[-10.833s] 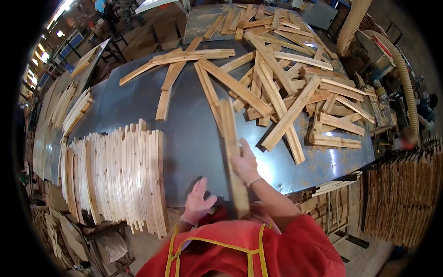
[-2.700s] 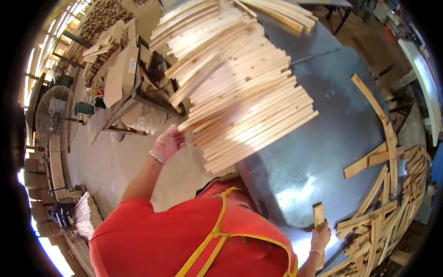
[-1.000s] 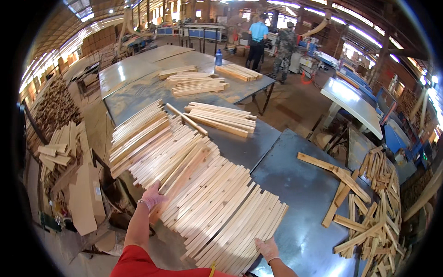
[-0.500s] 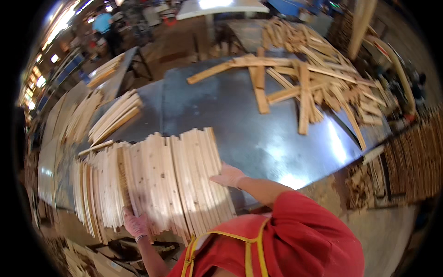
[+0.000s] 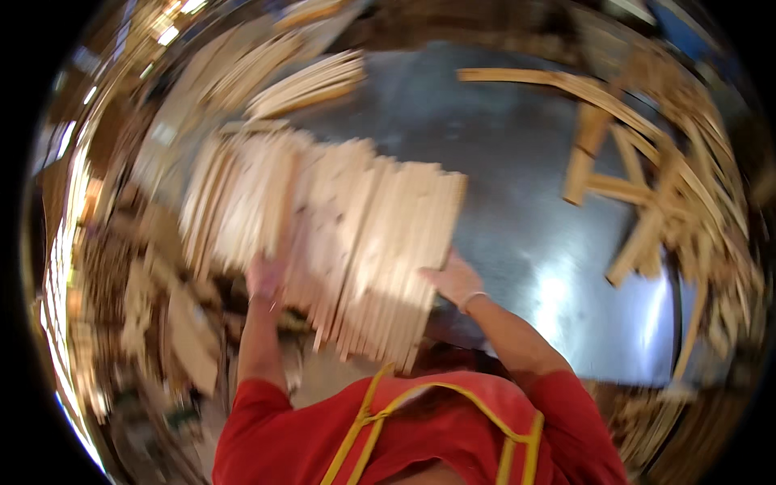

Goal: The person picks up individual wooden planks from a scattered pile on a metal table and stacks them neatly into a growing pile. The person handles the planks one at a time, aligning them carefully to form a uniform stack.

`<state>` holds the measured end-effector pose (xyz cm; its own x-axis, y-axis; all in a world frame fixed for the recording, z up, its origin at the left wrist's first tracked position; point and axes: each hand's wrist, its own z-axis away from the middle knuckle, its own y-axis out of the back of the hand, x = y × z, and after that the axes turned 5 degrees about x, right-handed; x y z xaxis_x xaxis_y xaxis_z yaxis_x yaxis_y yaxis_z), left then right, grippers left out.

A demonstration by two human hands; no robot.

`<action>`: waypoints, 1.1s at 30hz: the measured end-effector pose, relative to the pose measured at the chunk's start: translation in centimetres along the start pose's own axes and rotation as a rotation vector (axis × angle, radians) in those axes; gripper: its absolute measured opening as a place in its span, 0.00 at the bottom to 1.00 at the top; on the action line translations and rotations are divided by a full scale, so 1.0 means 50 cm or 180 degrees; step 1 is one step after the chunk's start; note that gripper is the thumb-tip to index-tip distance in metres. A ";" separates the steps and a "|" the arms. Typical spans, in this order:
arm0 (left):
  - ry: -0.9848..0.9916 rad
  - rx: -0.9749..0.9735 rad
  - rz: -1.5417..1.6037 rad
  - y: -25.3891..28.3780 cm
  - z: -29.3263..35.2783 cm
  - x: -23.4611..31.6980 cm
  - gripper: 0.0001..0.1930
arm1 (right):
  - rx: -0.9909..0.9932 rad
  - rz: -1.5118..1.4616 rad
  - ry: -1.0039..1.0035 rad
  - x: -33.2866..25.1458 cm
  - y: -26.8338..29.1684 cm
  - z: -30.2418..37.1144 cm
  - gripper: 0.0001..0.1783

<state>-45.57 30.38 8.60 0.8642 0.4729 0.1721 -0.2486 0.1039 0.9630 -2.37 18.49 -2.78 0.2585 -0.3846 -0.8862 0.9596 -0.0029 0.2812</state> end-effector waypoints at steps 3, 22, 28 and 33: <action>-0.0206 0.0255 0.0679 -0.008 0.044 0.048 0.30 | 0.0053 0.0500 -0.0367 -0.040 0.036 0.014 0.46; -0.0537 0.0791 0.0139 -0.066 -0.011 -0.096 0.39 | -0.0359 0.1159 0.0673 -0.042 -0.042 0.035 0.44; -0.0589 0.0498 0.0292 -0.045 0.161 0.081 0.37 | -0.0237 0.0220 -0.0152 0.010 0.106 0.073 0.54; -0.1308 0.0559 0.1287 -0.209 0.379 0.046 0.43 | 0.1357 0.0924 0.0099 0.066 0.400 0.130 0.47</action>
<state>-32.67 13.79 2.85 0.8232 0.0642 0.5641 -0.5470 -0.1764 0.8183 16.94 11.17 2.31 0.5169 -0.3978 -0.7580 0.7191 -0.2787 0.6366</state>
